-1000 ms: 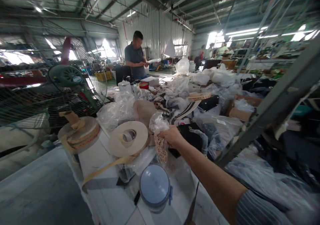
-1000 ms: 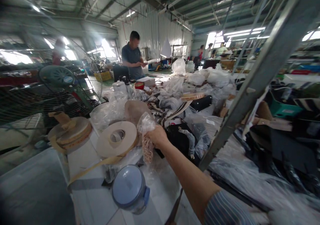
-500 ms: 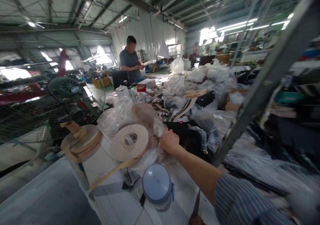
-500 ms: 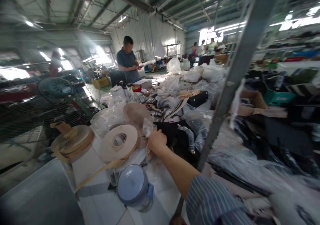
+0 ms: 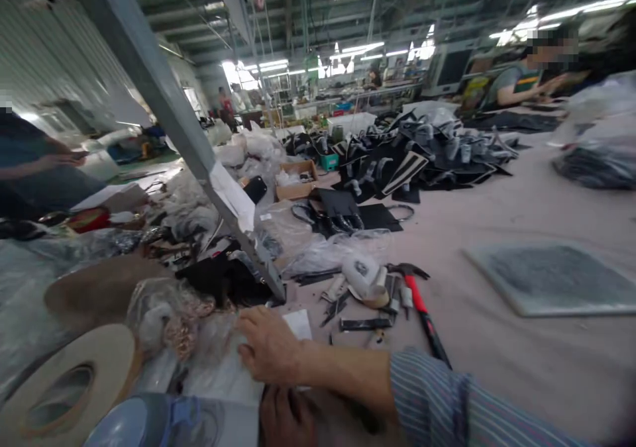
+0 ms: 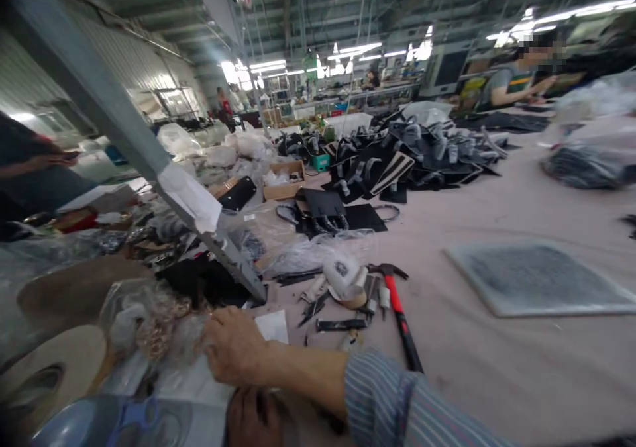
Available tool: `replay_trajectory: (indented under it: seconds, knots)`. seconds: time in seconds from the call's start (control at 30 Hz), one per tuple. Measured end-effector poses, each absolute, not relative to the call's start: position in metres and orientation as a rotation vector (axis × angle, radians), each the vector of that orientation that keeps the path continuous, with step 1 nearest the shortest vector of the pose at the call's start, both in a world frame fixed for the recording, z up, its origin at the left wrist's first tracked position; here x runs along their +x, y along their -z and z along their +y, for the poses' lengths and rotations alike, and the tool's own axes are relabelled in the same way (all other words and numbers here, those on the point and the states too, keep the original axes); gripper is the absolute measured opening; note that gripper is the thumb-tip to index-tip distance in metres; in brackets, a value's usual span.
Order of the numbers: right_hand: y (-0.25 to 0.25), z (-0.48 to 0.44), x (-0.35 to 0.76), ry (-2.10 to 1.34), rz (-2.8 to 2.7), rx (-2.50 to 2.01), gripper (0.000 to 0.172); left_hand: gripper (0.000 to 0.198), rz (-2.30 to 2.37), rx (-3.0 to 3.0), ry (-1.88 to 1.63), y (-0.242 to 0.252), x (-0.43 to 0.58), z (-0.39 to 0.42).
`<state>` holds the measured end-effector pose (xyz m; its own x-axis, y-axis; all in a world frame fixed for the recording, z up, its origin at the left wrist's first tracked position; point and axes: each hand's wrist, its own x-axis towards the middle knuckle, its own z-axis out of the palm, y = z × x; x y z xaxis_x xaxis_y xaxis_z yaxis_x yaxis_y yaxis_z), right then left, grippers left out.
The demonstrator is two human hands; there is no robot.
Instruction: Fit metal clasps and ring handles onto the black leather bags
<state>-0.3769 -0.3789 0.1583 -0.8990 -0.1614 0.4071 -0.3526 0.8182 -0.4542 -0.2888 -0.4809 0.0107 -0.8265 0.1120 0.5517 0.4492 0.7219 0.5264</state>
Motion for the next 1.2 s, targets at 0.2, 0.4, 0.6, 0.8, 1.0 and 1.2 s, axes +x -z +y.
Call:
replay_trajectory:
  seconds: [0.2,0.4,0.6,0.8,1.0,1.2]
  knots:
    - [-0.114,-0.232,-0.195,-0.608,-2.51,-0.012,0.026,0.021,-2.424,-0.61,0.496,-0.02,-0.286,-0.492]
    - [-0.079,-0.147,-0.116,-0.304,-2.578,-0.568,0.027,0.024,-2.474,-0.648,0.56,-0.07,-0.276,-0.436]
    - [-0.056,-0.137,-0.101,-0.335,-2.729,-0.862,0.046,0.037,-2.85,-0.911,0.652,-0.11,-0.279,-0.329]
    - [-0.041,-0.144,-0.092,-0.304,-2.577,-0.738,0.043,0.027,-3.173,-0.667,0.348,-0.108,-0.29,-0.336]
    - [-0.037,-0.142,-0.092,-0.201,-2.479,-0.664,0.054,0.026,-3.297,-0.742,0.25,-0.109,-0.298,-0.342]
    - [-0.042,-0.141,-0.098,-0.238,-2.434,-0.629,0.052,0.025,-3.311,-0.731,0.243,-0.116,-0.305,-0.348]
